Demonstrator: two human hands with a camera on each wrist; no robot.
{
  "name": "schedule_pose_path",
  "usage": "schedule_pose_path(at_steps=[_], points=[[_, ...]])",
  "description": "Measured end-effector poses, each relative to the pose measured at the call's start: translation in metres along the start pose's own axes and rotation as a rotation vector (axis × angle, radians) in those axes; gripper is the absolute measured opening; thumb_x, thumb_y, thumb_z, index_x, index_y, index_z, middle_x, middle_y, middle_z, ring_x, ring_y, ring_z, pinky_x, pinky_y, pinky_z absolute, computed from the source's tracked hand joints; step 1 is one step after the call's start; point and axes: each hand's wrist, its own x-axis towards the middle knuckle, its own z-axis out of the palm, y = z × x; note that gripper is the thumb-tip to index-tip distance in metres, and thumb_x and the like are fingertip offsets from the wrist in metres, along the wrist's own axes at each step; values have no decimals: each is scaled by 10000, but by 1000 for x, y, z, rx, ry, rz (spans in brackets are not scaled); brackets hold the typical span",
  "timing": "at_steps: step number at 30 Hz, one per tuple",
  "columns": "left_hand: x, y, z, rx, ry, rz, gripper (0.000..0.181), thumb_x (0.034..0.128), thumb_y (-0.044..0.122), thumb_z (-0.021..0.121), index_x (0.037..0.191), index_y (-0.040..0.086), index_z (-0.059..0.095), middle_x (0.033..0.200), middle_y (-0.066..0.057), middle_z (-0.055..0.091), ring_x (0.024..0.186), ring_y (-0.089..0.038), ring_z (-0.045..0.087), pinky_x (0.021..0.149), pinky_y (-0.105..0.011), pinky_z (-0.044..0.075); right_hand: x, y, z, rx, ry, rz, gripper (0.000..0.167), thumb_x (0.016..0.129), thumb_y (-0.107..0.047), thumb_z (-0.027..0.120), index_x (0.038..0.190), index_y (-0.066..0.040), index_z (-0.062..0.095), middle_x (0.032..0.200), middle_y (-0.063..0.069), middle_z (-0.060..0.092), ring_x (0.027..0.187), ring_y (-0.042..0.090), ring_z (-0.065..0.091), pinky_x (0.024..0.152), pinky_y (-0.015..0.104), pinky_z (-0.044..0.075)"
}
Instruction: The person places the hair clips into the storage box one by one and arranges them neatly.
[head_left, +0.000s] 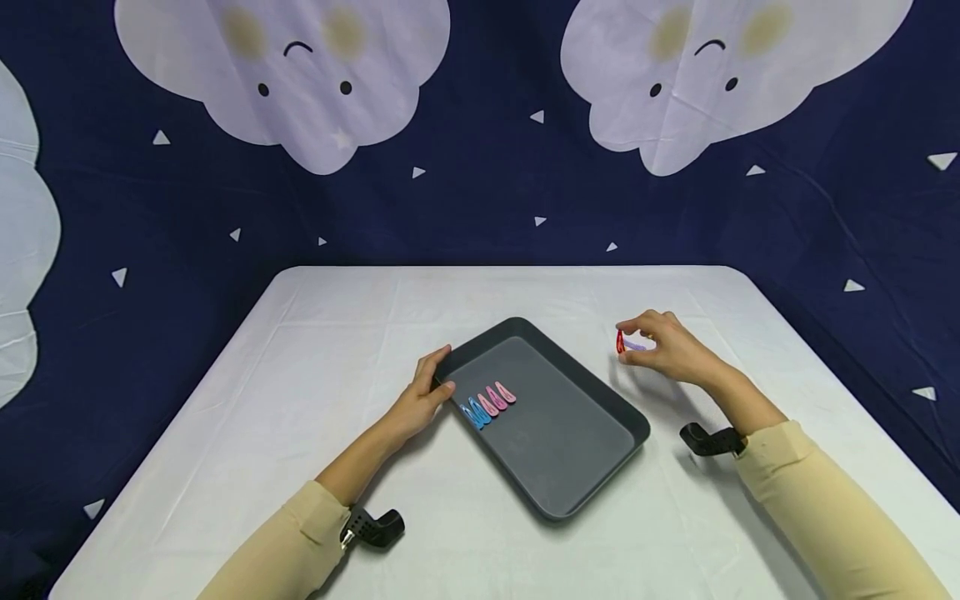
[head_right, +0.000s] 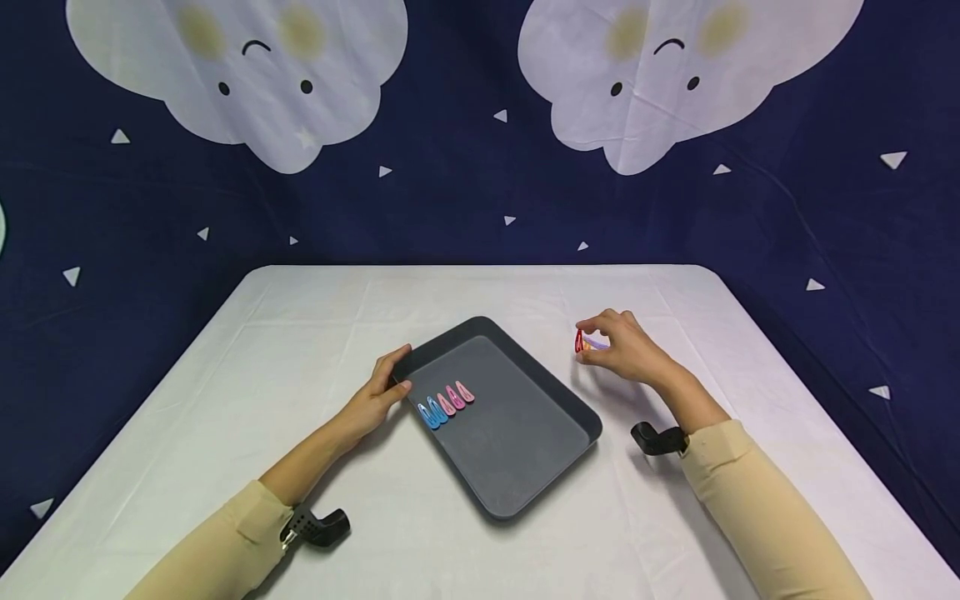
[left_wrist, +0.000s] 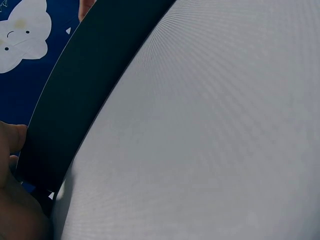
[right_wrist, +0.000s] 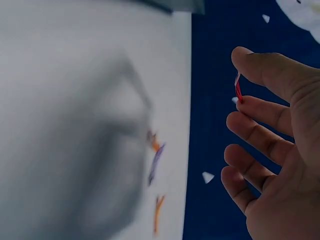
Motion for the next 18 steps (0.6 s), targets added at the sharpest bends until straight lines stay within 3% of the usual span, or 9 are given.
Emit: schedule_pose_path(at_steps=[18], points=[[1, -3, 1, 7, 9, 3, 595, 988, 138, 431, 1514, 142, 153, 1538, -91, 157, 1454, -321, 124, 1169, -552, 85, 29, -51, 3, 57, -35, -141, 512, 768, -232, 772, 1226, -67, 611, 1185, 100, 598, 1056, 261, 463, 844, 391, 398]])
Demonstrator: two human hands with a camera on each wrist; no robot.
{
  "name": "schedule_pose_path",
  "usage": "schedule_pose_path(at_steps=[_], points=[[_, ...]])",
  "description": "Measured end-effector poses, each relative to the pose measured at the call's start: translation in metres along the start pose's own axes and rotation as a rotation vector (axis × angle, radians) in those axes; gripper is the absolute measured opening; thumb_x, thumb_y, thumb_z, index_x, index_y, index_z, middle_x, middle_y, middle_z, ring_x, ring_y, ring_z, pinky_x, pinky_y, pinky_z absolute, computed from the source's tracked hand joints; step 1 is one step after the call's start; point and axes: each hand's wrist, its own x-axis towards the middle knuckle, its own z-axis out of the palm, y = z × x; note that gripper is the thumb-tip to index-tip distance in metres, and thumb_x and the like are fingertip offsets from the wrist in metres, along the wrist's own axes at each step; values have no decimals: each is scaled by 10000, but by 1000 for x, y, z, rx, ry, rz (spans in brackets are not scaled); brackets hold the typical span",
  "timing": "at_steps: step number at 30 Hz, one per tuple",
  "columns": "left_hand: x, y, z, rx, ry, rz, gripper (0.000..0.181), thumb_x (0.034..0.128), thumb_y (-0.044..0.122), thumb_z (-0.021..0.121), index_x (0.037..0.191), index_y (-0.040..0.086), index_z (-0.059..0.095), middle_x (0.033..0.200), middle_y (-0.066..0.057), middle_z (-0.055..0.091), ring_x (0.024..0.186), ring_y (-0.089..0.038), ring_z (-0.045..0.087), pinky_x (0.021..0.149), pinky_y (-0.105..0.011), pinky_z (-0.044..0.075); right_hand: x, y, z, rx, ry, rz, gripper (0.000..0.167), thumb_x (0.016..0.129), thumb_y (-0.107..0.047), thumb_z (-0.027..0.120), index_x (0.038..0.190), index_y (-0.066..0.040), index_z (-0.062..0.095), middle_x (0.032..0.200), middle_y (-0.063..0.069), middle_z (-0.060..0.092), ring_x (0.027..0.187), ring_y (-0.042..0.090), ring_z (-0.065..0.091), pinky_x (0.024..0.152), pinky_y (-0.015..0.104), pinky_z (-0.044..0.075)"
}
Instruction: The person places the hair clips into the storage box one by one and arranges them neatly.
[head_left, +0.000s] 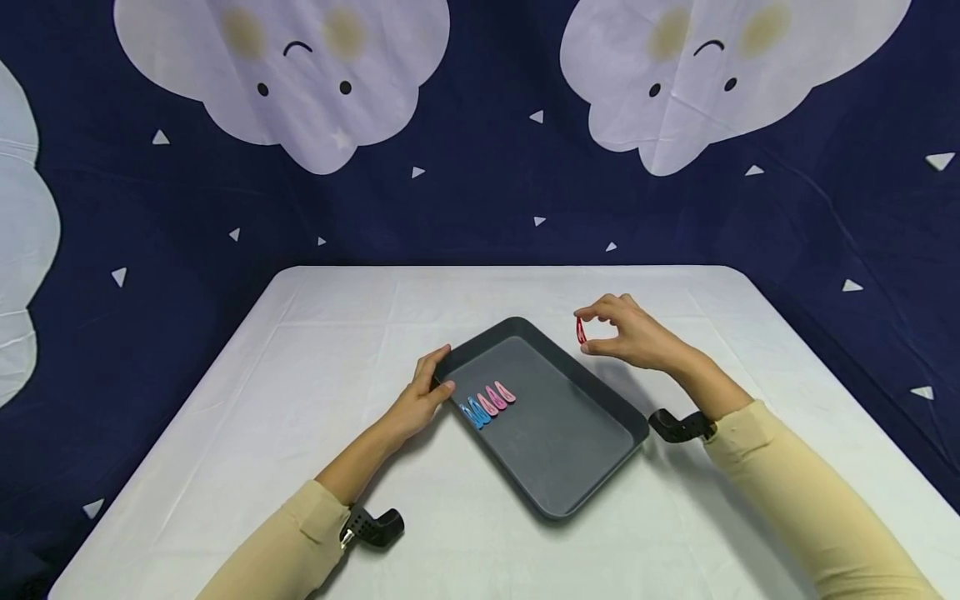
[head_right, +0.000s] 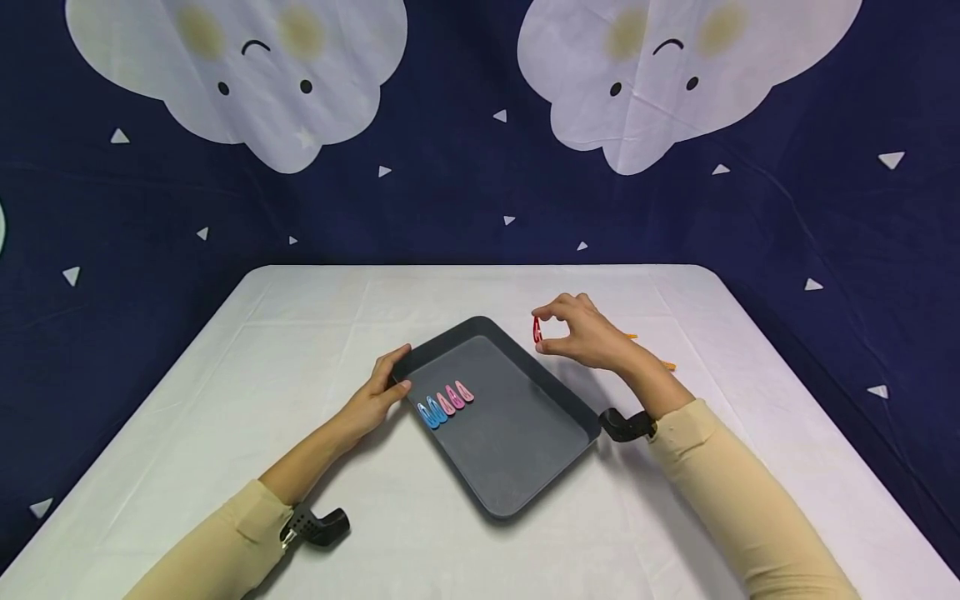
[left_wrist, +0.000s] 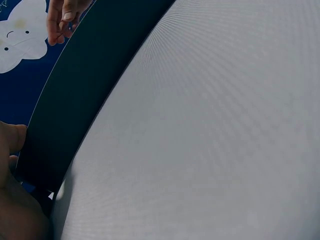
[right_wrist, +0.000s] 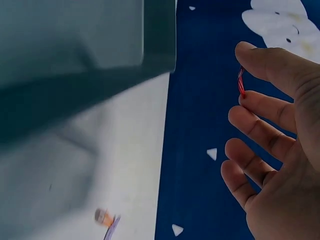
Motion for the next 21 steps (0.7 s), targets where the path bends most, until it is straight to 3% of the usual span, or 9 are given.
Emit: schedule_pose_path(at_steps=[10, 21], points=[[1, 0, 0, -7, -1, -14, 593, 991, 150, 435, 1514, 176, 158, 1537, -80, 164, 1452, -317, 136, 1170, -550, 92, 20, -23, 16, 11, -44, -47, 530, 754, -239, 778, 1234, -87, 611, 1180, 66, 601, 1049, 233, 461, 872, 386, 394], [1, 0, 0, 0, 1, -11, 591, 990, 147, 435, 1514, 159, 160, 1536, -71, 168, 1453, -313, 136, 1170, -550, 86, 32, -33, 43, 40, -118, -104, 496, 765, -199, 762, 1221, -65, 621, 1139, 64, 616, 1011, 219, 454, 868, 367, 382]])
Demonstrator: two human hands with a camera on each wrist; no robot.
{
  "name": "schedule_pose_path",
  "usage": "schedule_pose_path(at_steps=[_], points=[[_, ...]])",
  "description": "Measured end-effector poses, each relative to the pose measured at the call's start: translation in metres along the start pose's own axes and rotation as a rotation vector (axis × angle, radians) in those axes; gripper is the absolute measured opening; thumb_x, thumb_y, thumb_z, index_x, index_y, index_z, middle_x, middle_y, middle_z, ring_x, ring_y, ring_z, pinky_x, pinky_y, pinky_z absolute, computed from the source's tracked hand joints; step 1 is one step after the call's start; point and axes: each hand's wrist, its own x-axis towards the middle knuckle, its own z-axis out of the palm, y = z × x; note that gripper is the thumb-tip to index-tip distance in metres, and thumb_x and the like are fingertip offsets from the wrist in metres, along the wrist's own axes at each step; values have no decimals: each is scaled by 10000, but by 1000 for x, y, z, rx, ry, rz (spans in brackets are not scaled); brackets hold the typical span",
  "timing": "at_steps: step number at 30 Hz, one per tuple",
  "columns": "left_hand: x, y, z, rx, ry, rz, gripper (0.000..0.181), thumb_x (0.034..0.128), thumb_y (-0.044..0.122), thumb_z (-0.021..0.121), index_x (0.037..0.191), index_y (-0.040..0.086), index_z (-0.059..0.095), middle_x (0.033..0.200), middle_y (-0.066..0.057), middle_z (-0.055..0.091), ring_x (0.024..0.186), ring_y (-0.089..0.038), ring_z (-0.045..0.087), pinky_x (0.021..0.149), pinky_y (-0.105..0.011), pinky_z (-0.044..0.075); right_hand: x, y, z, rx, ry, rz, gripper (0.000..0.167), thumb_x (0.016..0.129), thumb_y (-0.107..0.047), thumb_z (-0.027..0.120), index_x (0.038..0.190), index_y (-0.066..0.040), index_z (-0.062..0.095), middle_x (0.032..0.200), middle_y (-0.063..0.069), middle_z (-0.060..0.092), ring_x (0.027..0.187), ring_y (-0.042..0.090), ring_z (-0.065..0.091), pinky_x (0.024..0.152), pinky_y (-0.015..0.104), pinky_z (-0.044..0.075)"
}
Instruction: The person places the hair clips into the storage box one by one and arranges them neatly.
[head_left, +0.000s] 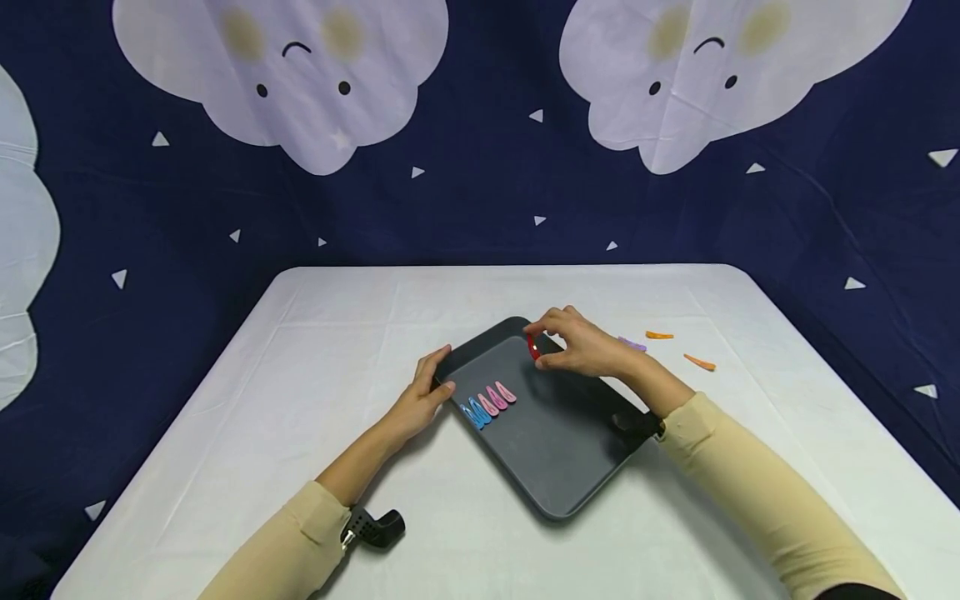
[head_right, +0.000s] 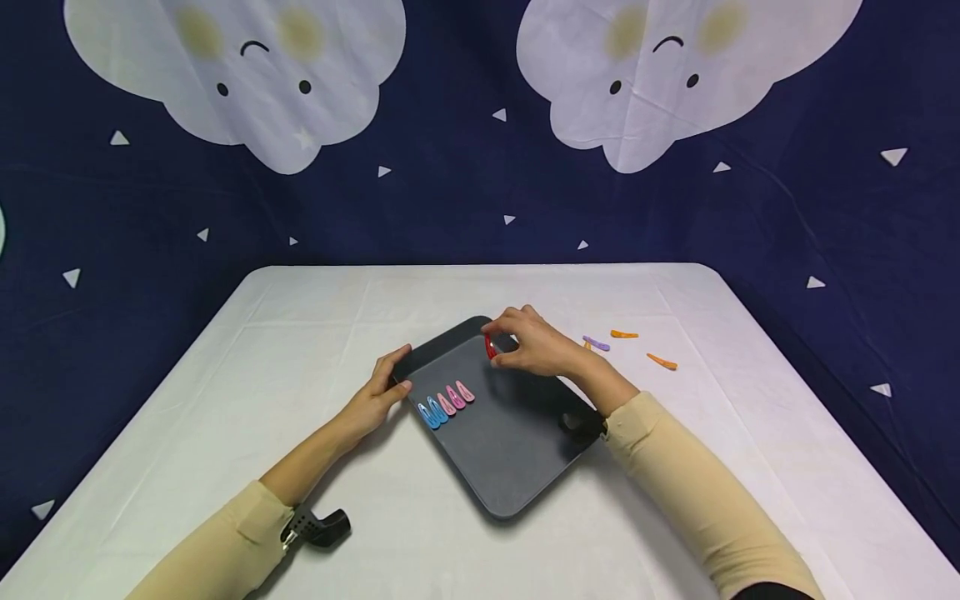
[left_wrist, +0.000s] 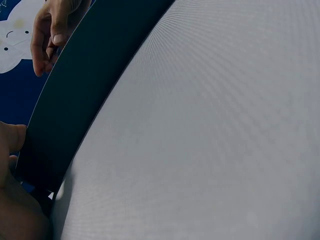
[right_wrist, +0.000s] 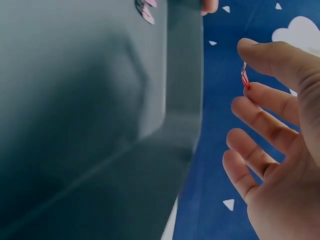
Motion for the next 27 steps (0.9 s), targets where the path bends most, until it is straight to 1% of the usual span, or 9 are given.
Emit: schedule_pose_path(at_steps=[4, 6, 9, 12, 15, 18, 19, 23, 27], points=[[0, 1, 0, -1, 5, 5, 586, 989, 147, 435, 1511, 156, 169, 1533, -76, 172, 1451, -313, 146, 1174, -539, 87, 4, 0, 9, 14, -37, -9, 498, 767, -190, 754, 1231, -73, 615, 1131, 83, 612, 1006, 229, 453, 940, 406, 357], [-1, 1, 0, -4, 5, 3, 584, 990, 148, 433, 1511, 159, 169, 1533, -75, 171, 1452, -311, 142, 1174, -538, 86, 6, 0, 13, 16, -62, -12, 502, 774, -191, 748, 1241, -71, 609, 1143, 80, 608, 1017, 243, 460, 947, 406, 359], [-1, 1, 0, -8, 3, -1, 584, 991, 150, 430, 1512, 161, 166, 1533, -74, 168, 1453, -310, 136, 1174, -538, 82, 9, 1, 19, 20, -96, -18, 495, 788, -193, 736, 1248, -66, 602, 1170, 58, 601, 1024, 250, 468, 894, 383, 394], [-1, 1, 0, -14, -4, -1, 586, 992, 148, 428, 1512, 160, 159, 1535, -77, 162, 1453, -314, 132, 1172, -546, 79, 10, 1, 25, 18, -124, -21, 486, 801, -192, 720, 1253, -63, 596, 1178, 36, 595, 1038, 236, 476, 879, 362, 412], [-6, 14, -1, -20, -22, -21, 589, 995, 128, 419, 1515, 141, 144, 1542, -97, 146, 1456, -324, 117, 1173, -547, 69, 10, 2, 30, 7, -143, -19, 480, 808, -193, 706, 1258, -73, 592, 1156, 29, 589, 1047, 220, 481, 890, 366, 419], [-6, 17, -2, -17, -31, -33, 589, 998, 127, 412, 1517, 134, 132, 1552, -105, 125, 1460, -335, 93, 1170, -558, 59, 11, 2, 34, -1, -160, -9, 482, 805, -196, 702, 1261, -80, 593, 1138, 32, 584, 1059, 216, 489, 902, 378, 420], [-6, 17, -2, -12, -30, -35, 592, 997, 125, 414, 1517, 131, 131, 1552, -106, 125, 1460, -337, 93, 1169, -561, 61, 11, 1, 36, -5, -165, -8, 485, 801, -198, 703, 1260, -82, 595, 1135, 35, 582, 1064, 218, 492, 907, 385, 419], [-1, 2, -1, -3, -11, -6, 588, 995, 144, 424, 1513, 154, 148, 1546, -81, 145, 1459, -326, 106, 1164, -568, 74, 11, -1, 40, -22, -196, -9, 489, 802, -202, 704, 1265, -88, 592, 1163, 40, 574, 1081, 226, 488, 921, 403, 416], [-1, 2, 0, -9, -3, 4, 579, 992, 138, 425, 1509, 157, 167, 1536, -78, 166, 1456, -315, 123, 1170, -552, 80, 10, 0, 43, -48, -220, -13, 486, 808, -205, 706, 1269, -102, 591, 1174, 39, 571, 1076, 221, 473, 920, 408, 409]])
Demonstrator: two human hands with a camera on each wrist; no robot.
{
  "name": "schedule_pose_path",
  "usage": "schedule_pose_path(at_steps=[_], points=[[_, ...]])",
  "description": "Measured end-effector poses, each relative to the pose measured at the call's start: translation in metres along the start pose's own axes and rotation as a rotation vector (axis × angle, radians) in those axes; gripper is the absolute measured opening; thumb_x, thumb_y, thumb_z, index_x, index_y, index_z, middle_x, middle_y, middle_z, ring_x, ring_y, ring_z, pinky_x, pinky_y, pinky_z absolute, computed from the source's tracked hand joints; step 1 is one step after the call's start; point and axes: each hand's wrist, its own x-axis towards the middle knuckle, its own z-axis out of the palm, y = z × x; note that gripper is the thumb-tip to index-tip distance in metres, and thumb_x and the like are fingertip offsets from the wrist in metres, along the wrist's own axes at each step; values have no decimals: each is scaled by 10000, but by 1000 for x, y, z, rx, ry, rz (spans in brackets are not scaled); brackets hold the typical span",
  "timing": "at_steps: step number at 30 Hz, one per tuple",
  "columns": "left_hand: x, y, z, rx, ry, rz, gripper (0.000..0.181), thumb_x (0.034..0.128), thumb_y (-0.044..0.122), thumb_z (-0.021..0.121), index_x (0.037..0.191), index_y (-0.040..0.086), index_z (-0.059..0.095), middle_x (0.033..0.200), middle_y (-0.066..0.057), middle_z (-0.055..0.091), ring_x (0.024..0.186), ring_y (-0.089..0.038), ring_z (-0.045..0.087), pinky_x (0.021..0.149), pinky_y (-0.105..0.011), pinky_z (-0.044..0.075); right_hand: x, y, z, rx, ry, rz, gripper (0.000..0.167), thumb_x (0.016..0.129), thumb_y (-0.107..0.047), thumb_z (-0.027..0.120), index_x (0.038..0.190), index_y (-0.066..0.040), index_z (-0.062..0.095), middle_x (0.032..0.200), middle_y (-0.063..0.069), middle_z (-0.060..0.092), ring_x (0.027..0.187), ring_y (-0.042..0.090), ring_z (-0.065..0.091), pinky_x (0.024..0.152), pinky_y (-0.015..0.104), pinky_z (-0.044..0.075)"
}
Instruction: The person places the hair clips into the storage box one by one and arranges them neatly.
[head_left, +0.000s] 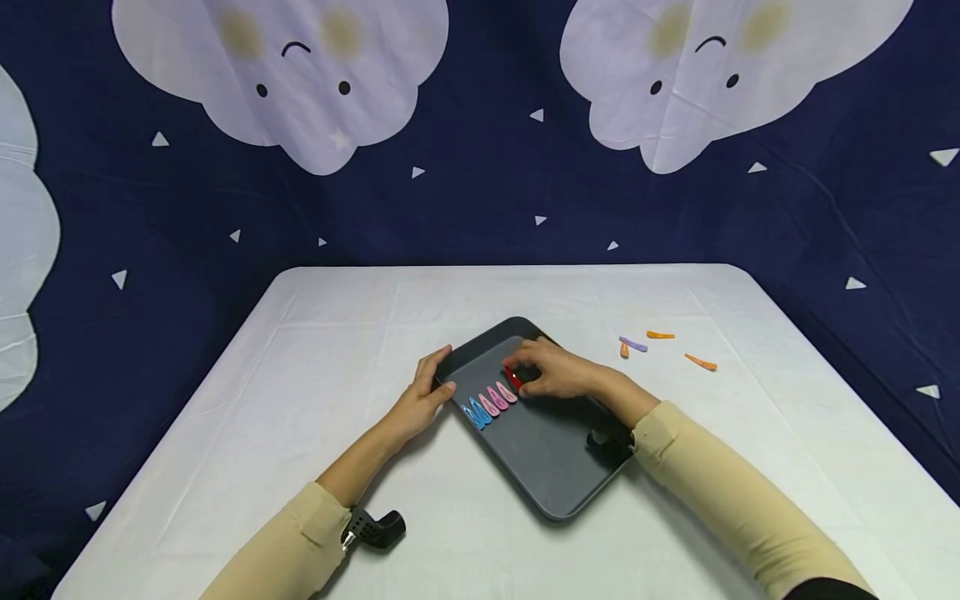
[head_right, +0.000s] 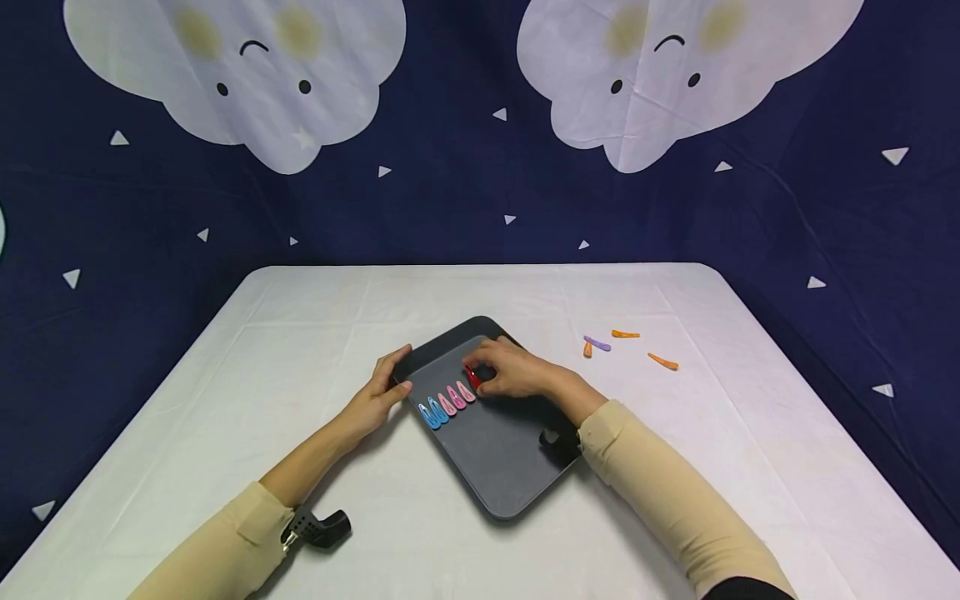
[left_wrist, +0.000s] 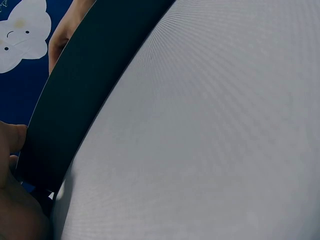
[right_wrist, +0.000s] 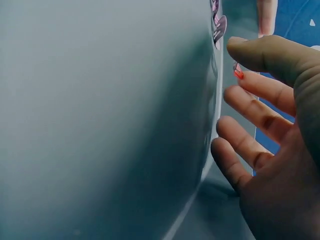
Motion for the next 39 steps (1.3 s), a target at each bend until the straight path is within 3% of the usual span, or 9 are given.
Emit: schedule_pose_path(at_steps=[20, 39], points=[[-1, 0, 0, 11, 2, -16, 574, 994, 158, 422, 1508, 210, 171, 1536, -71, 167, 1457, -318, 123, 1169, -556, 74, 1, 4, 6, -40, -39, -21, 503, 779, -213, 716, 1267, -163, 606, 1190, 35, 556, 1034, 195, 424, 887, 339, 371], [0, -2, 0, 0, -7, -8, 586, 995, 158, 428, 1513, 188, 156, 1535, -69, 162, 1459, -312, 107, 1166, -566, 67, 0, 3, 7, -47, -51, -19, 530, 772, -226, 712, 1284, -158, 592, 1200, 41, 537, 1064, 197, 413, 928, 372, 362]])
